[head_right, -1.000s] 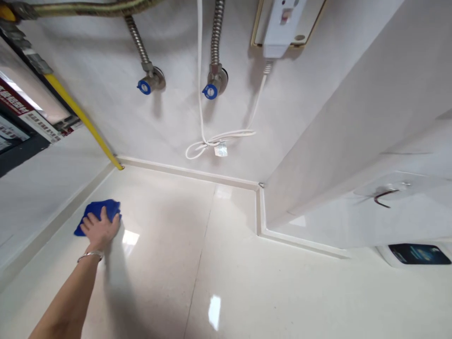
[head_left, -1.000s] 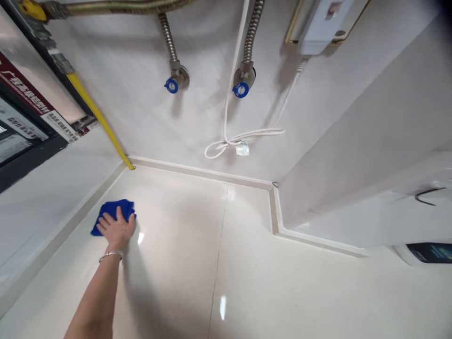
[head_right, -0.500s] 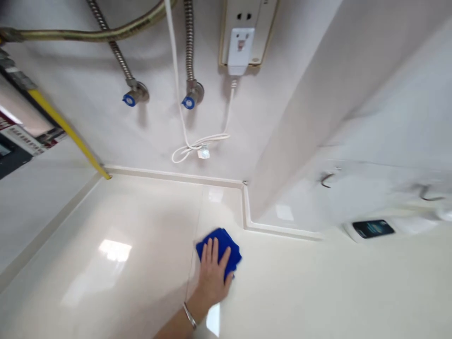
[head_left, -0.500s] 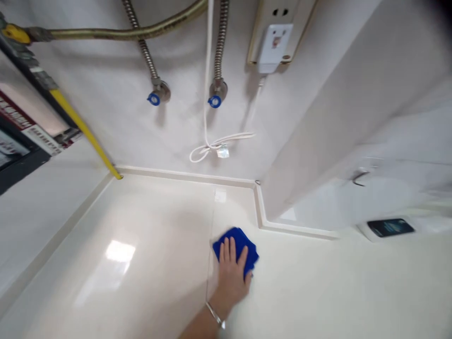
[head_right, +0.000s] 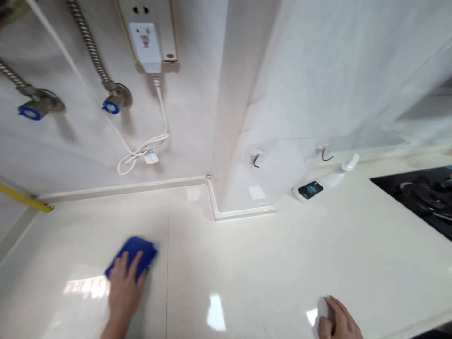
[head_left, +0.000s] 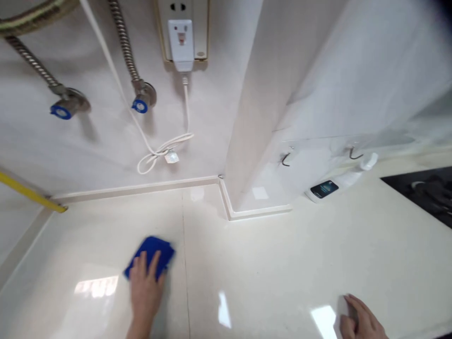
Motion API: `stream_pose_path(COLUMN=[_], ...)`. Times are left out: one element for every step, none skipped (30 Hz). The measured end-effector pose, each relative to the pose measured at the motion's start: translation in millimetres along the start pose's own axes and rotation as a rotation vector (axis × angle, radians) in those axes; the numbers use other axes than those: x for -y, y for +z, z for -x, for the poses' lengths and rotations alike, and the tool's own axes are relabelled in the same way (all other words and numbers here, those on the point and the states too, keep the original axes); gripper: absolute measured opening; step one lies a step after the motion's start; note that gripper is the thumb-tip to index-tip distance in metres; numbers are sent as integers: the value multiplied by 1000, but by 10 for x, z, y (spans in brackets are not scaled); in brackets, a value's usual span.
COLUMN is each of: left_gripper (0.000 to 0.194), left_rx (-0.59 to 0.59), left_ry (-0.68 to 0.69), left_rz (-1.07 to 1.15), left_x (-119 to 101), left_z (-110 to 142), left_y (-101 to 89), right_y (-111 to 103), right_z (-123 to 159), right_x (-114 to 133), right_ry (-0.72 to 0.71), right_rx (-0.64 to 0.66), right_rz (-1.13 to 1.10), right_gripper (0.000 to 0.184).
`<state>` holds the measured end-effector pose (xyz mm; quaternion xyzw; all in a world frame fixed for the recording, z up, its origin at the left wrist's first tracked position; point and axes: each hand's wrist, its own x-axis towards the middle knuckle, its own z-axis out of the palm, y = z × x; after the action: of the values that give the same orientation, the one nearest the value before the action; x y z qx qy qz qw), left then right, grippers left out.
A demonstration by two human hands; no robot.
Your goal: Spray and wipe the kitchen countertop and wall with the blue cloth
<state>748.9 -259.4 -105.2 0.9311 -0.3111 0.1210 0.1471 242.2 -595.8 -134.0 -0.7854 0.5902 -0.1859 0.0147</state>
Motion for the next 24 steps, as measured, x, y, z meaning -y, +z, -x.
stream_pose_path(left_gripper=[52, 57, 60, 64, 66, 68, 70, 72, 72, 72, 71, 69, 67, 65, 64, 63, 62, 61, 60, 60, 61, 61, 62, 62], left_rx=[-37, -51, -50, -37, -16, 9, 37, 56, 70, 78, 80, 75, 64, 55, 50, 42, 48, 59, 74, 89, 98, 103, 104, 104], left_ry=[-124, -239, -336, -411, -459, -483, -486, -467, -423, -359, -282, -196, -112, -37, 27, 82, 137, 189, 234, 268, 288, 296, 298, 300], left_rz=[-39, -67, -84, -92, -95, -91, -84, -77, -69, -61, -53, -44, -33, -19, 0, 25, 55, 86, 113, 136, 154, 167, 177, 187], left_x=[215, 385, 507, 582, 615, 610, 569, 495, 390, 253, 86, -109, -327, -564, -812, -1064, -1310, -1543, -1756, -1939, -2090, -2203, -2277, -2314], left_z=[-182, -364, -544, -721, -895, -1064, -1228, -1382, -1522, -1644, -1746, -1825, -1884, -1926, -1955, -1977, -1997, -2019, -2044, -2074, -2105, -2134, -2157, -2167], left_y=[-57, -106, -142, -159, -155, -129, -83, -19, 58, 144, 234, 324, 413, 498, 581, 660, 735, 807, 872, 928, 972, 1002, 1016, 1016], right_y=[4, 6, 7, 8, 10, 13, 18, 26, 37, 50, 65, 79, 92, 102, 107, 108, 105, 99, 90, 79, 68, 58, 50, 43], right_z=[6, 10, 13, 15, 16, 18, 20, 22, 25, 27, 29, 31, 32, 31, 30, 28, 24, 19, 13, 7, 0, -7, -14, -20], right_x=[13, 26, 37, 47, 56, 63, 69, 71, 71, 69, 64, 58, 52, 46, 42, 40, 42, 46, 54, 65, 76, 89, 101, 111], right_ry=[-7, -16, -24, -30, -35, -41, -46, -49, -53, -56, -57, -54, -53, -52, -51, -51, -50, -48, -46, -45, -44, -46, -51, -56], right_rx=[-2, -8, -15, -25, -35, -42, -50, -59, -68, -75, -79, -83, -84, -85, -84, -83, -81, -80, -80, -80, -83, -87, -89, -89], right_rz=[1, 2, 4, 5, 7, 8, 8, 7, 2, -5, -10, -14, -17, -19, -22, -27, -31, -36, -40, -44, -47, -51, -56, -60], right_gripper=[45, 45, 46, 46, 46, 46, 45, 45, 45, 44, 44, 44, 44, 44, 44, 44, 44, 44, 44, 44, 44, 44, 44, 44])
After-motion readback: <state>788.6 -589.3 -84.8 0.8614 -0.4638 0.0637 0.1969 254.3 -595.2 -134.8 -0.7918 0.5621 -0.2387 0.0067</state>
